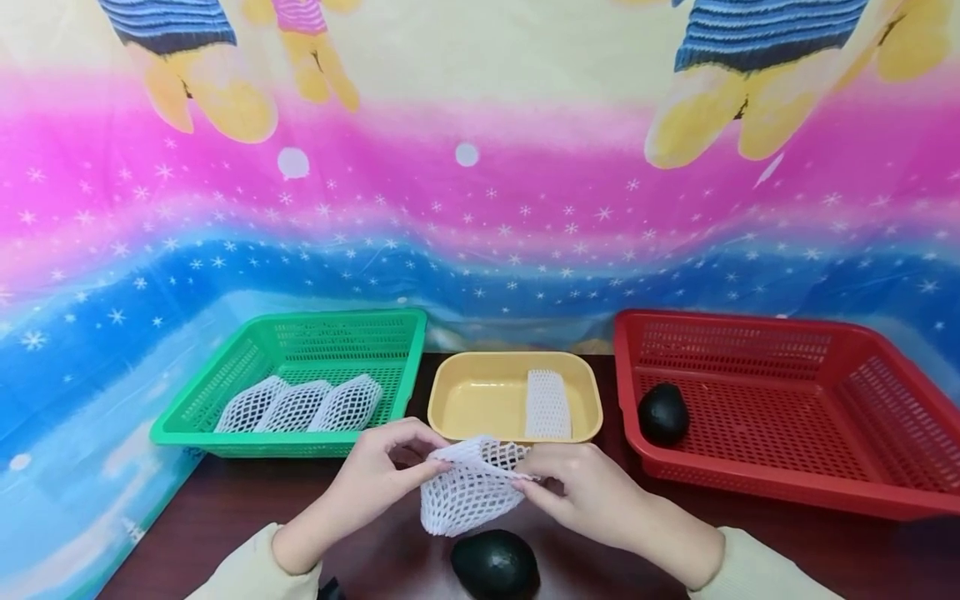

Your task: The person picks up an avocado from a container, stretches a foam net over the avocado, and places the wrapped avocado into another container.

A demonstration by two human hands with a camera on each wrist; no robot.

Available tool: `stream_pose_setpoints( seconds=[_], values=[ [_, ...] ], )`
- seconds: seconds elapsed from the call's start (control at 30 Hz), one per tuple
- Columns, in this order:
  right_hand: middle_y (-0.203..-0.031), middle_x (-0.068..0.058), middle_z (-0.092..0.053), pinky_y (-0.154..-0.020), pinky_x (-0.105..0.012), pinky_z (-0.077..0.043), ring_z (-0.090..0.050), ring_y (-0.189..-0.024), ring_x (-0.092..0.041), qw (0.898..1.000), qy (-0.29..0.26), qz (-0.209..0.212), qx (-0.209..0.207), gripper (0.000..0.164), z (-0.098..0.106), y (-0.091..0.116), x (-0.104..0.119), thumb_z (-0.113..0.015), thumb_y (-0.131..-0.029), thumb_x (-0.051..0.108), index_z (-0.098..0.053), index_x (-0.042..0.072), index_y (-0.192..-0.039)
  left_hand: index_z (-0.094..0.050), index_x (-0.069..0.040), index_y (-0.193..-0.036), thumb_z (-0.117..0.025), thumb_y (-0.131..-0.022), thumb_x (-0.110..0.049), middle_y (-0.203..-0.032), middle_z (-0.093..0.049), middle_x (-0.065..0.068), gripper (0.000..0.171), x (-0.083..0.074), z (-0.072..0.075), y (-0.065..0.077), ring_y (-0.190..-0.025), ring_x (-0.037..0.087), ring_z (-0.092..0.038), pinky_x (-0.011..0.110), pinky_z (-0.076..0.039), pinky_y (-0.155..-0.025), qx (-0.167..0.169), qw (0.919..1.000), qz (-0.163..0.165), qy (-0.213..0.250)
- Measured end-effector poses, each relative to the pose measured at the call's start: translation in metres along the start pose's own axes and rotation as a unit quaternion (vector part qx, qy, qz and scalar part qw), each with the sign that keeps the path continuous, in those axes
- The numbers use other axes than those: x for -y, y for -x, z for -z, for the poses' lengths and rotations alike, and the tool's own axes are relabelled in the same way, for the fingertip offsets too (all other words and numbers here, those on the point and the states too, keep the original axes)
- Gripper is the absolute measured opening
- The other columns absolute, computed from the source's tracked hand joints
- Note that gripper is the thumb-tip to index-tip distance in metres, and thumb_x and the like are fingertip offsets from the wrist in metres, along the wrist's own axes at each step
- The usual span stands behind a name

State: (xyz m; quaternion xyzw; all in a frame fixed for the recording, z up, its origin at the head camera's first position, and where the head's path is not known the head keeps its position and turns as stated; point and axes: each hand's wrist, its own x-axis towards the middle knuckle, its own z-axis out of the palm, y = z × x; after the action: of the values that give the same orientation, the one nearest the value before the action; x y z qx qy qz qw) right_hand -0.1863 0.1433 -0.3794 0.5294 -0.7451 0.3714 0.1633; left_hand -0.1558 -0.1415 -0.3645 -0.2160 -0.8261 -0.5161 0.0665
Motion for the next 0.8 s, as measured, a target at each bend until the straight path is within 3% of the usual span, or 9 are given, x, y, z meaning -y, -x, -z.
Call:
stream_pose_setpoints(
  seconds=[0.07, 0.17, 0.3, 0.37, 0.5, 0.6, 0.8],
  values=[
    [-0.101, 0.005, -0.074, -0.079, -0.016, -0.054, -0.069, -0.089, -0.008, 1.000, 0.007, -0.015, -0.003, 0.022, -0.002, -0.002, 0.002, -0.083, -0.087, 0.011, -0.076, 0.017, -0.107, -0.078, -0.017, -0.099, -0.085, -0.086, -0.014, -0.092, -0.068, -0.009, 0.016, -0.001, -0.004, -0.001, -0.079, 0.010, -0.062, 0.027, -0.058, -0.070, 0.000, 0.9997, -0.022, -0.011],
    [-0.099, 0.006, -0.072, -0.072, -0.014, -0.052, -0.065, -0.084, -0.007, 0.999, 0.002, -0.037, -0.007, 0.021, -0.005, -0.007, 0.007, -0.082, -0.090, 0.022, -0.073, 0.019, -0.108, -0.077, -0.018, -0.099, -0.087, -0.083, -0.013, -0.091, -0.066, -0.011, 0.019, -0.001, -0.010, -0.001, -0.078, 0.007, -0.058, 0.025, -0.056, -0.066, -0.002, 0.9979, -0.057, -0.031],
    [-0.086, 0.012, -0.061, -0.062, -0.013, -0.045, -0.053, -0.073, -0.001, 0.999, -0.022, -0.045, -0.011, 0.015, -0.009, -0.016, 0.013, -0.080, -0.092, 0.022, -0.066, 0.023, -0.095, -0.074, -0.017, -0.105, -0.090, -0.080, -0.017, -0.095, -0.065, -0.010, 0.030, -0.001, -0.014, -0.001, -0.081, 0.006, -0.057, 0.024, -0.056, -0.069, 0.017, 0.9948, -0.089, -0.046],
    [-0.087, 0.013, -0.062, -0.066, -0.014, -0.046, -0.055, -0.076, -0.002, 0.999, -0.031, -0.036, -0.011, 0.014, -0.010, -0.019, 0.015, -0.078, -0.093, 0.017, -0.066, 0.024, -0.093, -0.072, -0.019, -0.114, -0.091, -0.080, -0.023, -0.104, -0.065, -0.010, 0.039, -0.001, -0.015, -0.001, -0.088, 0.007, -0.058, 0.026, -0.056, -0.075, 0.037, 0.9951, -0.082, -0.042],
    [-0.096, 0.013, -0.066, -0.074, -0.016, -0.048, -0.059, -0.083, -0.004, 0.999, -0.042, -0.030, -0.001, 0.012, -0.011, -0.021, 0.017, -0.077, -0.093, 0.013, -0.072, 0.023, -0.097, -0.068, -0.024, -0.127, -0.086, -0.085, -0.032, -0.117, -0.065, -0.013, 0.047, 0.001, -0.012, -0.001, -0.100, 0.009, -0.062, 0.029, -0.056, -0.084, 0.063, 0.9975, -0.029, -0.012],
    [-0.096, 0.013, -0.067, -0.072, -0.016, -0.050, -0.058, -0.082, -0.004, 0.998, -0.054, -0.039, 0.006, 0.018, -0.010, -0.019, 0.020, -0.079, -0.090, 0.009, -0.073, 0.023, -0.100, -0.073, -0.021, -0.119, -0.082, -0.090, -0.028, -0.111, -0.070, -0.012, 0.032, 0.002, -0.008, -0.001, -0.096, 0.010, -0.066, 0.031, -0.057, -0.081, 0.058, 0.9982, 0.001, 0.017],
    [-0.096, 0.007, -0.071, -0.072, -0.018, -0.054, -0.064, -0.082, -0.005, 0.997, -0.072, -0.035, 0.015, 0.019, -0.007, -0.014, 0.019, -0.077, -0.091, 0.006, -0.074, 0.020, -0.103, -0.079, -0.015, -0.103, -0.082, -0.089, -0.020, -0.097, -0.072, -0.004, 0.015, 0.000, 0.000, 0.001, -0.081, 0.014, -0.067, 0.030, -0.059, -0.072, 0.021, 0.9986, 0.014, 0.046]
  ],
)
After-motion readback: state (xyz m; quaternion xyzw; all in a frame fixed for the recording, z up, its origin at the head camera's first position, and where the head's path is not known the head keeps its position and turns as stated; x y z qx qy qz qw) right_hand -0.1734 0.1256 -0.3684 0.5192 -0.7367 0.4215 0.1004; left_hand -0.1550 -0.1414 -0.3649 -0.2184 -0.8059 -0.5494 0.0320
